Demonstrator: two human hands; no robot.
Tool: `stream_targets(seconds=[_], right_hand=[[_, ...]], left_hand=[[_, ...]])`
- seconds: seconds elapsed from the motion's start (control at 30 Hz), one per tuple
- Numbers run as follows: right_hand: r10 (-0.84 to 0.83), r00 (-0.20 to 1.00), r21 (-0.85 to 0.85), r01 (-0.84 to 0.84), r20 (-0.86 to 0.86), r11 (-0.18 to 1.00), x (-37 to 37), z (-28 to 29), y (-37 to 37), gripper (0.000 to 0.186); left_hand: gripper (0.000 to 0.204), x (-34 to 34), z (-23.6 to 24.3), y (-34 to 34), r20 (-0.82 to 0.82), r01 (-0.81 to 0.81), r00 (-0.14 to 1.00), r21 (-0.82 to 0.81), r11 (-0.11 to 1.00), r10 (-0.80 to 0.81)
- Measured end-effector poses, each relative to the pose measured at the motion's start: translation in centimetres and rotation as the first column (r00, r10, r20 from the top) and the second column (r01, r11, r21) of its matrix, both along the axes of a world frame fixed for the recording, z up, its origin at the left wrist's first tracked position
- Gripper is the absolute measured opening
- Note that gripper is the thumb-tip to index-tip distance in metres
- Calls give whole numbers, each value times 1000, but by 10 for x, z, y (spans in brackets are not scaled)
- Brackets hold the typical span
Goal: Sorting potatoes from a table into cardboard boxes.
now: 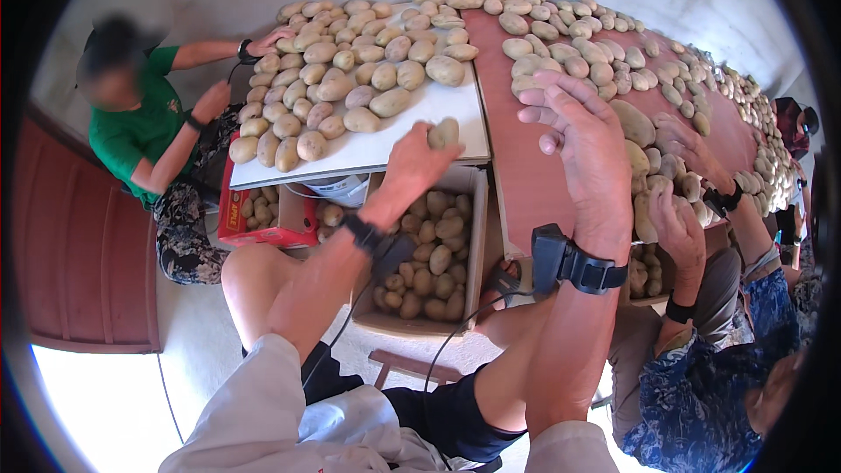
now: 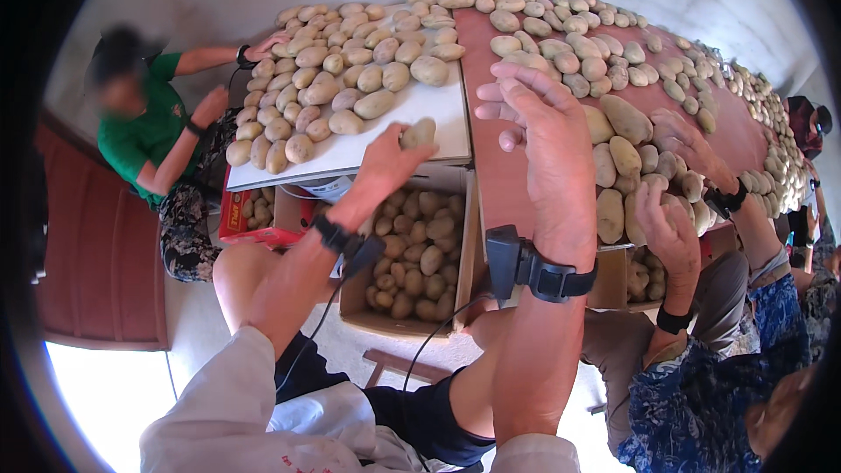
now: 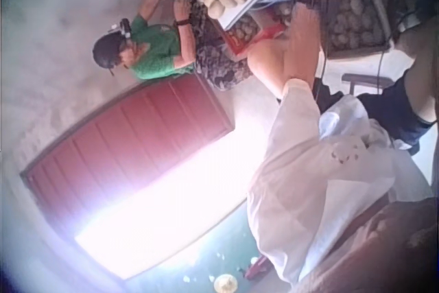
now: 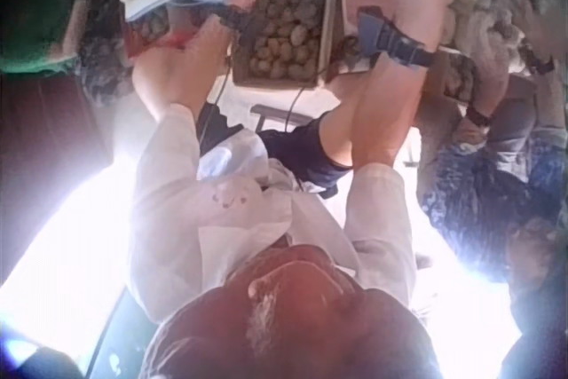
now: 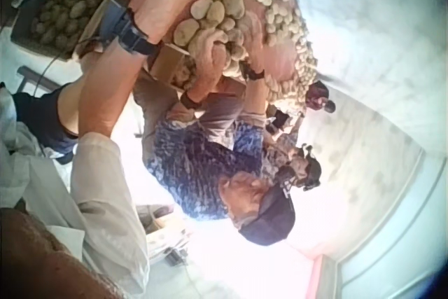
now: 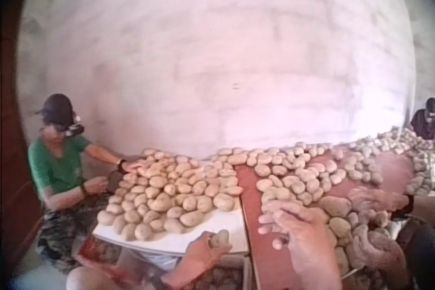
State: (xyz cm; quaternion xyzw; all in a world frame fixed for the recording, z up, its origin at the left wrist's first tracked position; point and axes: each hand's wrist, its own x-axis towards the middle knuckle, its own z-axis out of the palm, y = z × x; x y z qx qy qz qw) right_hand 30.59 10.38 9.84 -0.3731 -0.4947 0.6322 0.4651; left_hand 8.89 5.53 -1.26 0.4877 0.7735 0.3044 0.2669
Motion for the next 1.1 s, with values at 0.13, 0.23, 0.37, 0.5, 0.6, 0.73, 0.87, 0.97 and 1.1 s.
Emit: stream_targets(seconds=[0.13, 0.23, 0.37, 0.5, 0.6, 0.73, 0.87, 0.97, 1.1], right_hand=[[56, 998, 7, -56, -42, 998, -17, 9, -2, 27], [45, 998, 14, -44, -52, 999, -12, 8, -2, 28], [18, 999, 13, -18, -26, 1000, -8, 12, -7, 28], [75, 997, 12, -74, -24, 997, -13, 1, -3, 29], [69, 998, 32, -69, -1, 997, -13, 5, 3, 31], [95, 995, 138, -98, 26, 986, -7, 5, 8, 35], [-83, 996, -46, 82, -23, 996, -20, 28, -12, 26], [-41, 999, 17, 41, -11, 999, -30, 18, -13, 27], [-80, 996, 61, 77, 40, 995, -11, 26, -20, 29]], left_hand=[[67, -24, -23, 49, -132, 44, 991, 246, 968, -11], [60, -13, -31, 56, -202, 82, 978, 129, 988, -54], [56, 3, -36, 55, -220, 108, 974, 208, 972, -61], [56, -9, -49, 73, -231, 62, 973, 272, 960, 2], [54, -17, -50, 94, -287, 92, 958, 280, 956, -8], [67, -13, -48, 72, -62, 47, 998, 249, 967, -33], [61, -14, -63, 15, 29, 109, 992, 317, 942, -124], [40, -31, -69, -42, 171, 139, 961, 381, 914, -217], [32, -7, -94, -92, 269, 146, 941, 224, 964, -205]])
